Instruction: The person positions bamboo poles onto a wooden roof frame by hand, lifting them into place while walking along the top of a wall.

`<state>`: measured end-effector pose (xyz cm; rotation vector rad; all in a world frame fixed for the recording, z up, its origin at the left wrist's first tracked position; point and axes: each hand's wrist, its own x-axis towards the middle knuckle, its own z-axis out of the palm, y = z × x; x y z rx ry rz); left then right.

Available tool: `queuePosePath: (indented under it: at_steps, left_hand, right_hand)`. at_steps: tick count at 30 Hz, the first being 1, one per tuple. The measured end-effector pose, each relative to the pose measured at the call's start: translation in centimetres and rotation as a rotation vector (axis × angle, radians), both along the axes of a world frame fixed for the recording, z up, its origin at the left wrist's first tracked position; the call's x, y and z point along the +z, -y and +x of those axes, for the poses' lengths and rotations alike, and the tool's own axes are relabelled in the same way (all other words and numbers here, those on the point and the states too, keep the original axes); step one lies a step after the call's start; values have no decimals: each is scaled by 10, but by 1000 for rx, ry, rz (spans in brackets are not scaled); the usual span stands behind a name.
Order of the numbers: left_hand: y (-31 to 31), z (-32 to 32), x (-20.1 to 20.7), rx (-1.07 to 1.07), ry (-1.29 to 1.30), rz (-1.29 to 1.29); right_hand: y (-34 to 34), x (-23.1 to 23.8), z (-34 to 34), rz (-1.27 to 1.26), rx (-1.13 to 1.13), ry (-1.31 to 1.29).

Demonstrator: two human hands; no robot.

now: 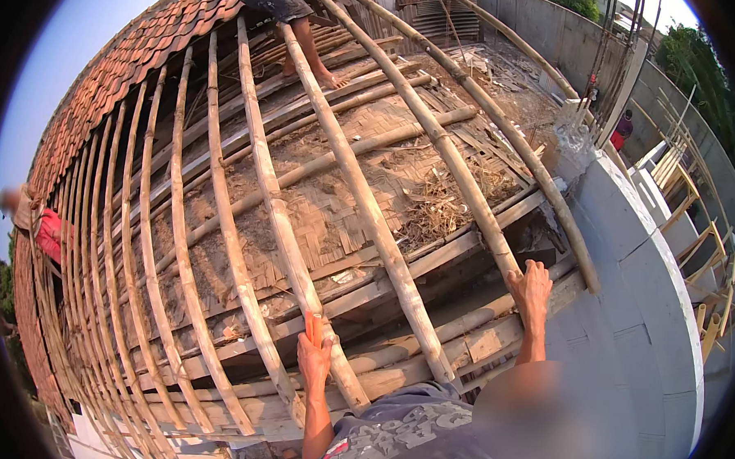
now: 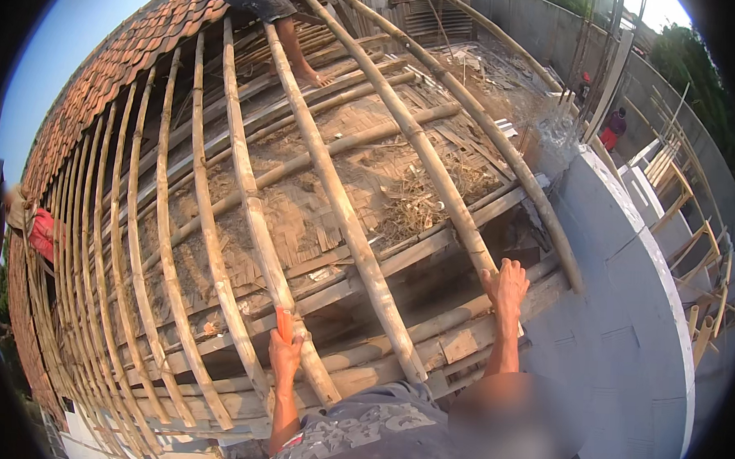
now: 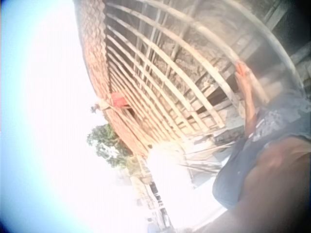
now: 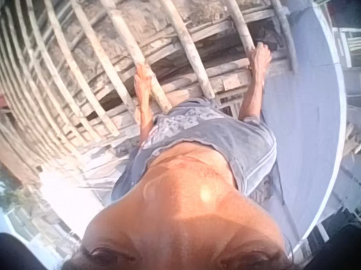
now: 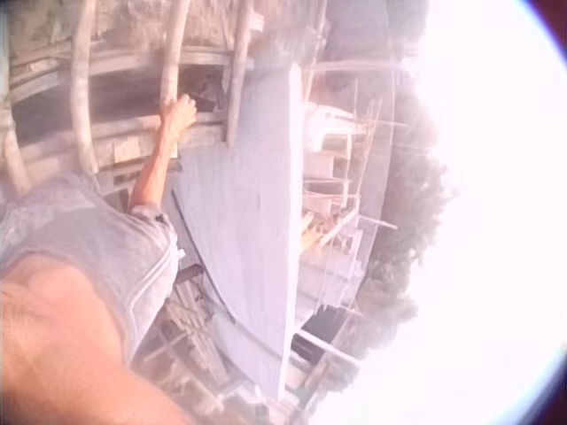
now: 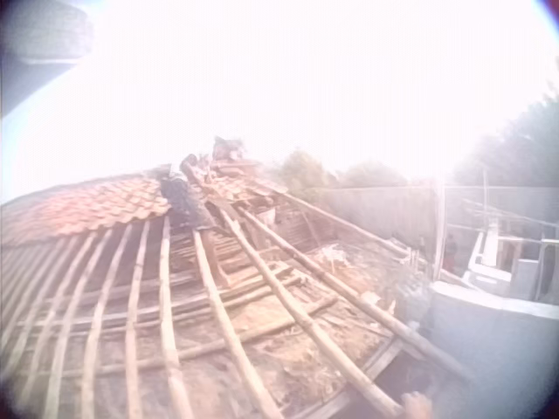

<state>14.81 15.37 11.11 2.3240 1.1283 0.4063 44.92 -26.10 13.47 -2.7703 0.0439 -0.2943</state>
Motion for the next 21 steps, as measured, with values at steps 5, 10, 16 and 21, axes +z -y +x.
queuePosePath:
  at_steps: [5,10,16,21]
  left_hand:
    - [8,18,19,78,-67,-135]
    - [7,12,8,123,-105,-115]
    - [11,15,-6,117,-158,-11]
    - [13,15,-27,76,-107,35]
  right_hand:
    - [2,-16,5,-4,63,-172]
    - [0,-44,12,36,68,-99]
    - [13,-46,14,59,81,-112]
    - [15,-54,14,59,60,-101]
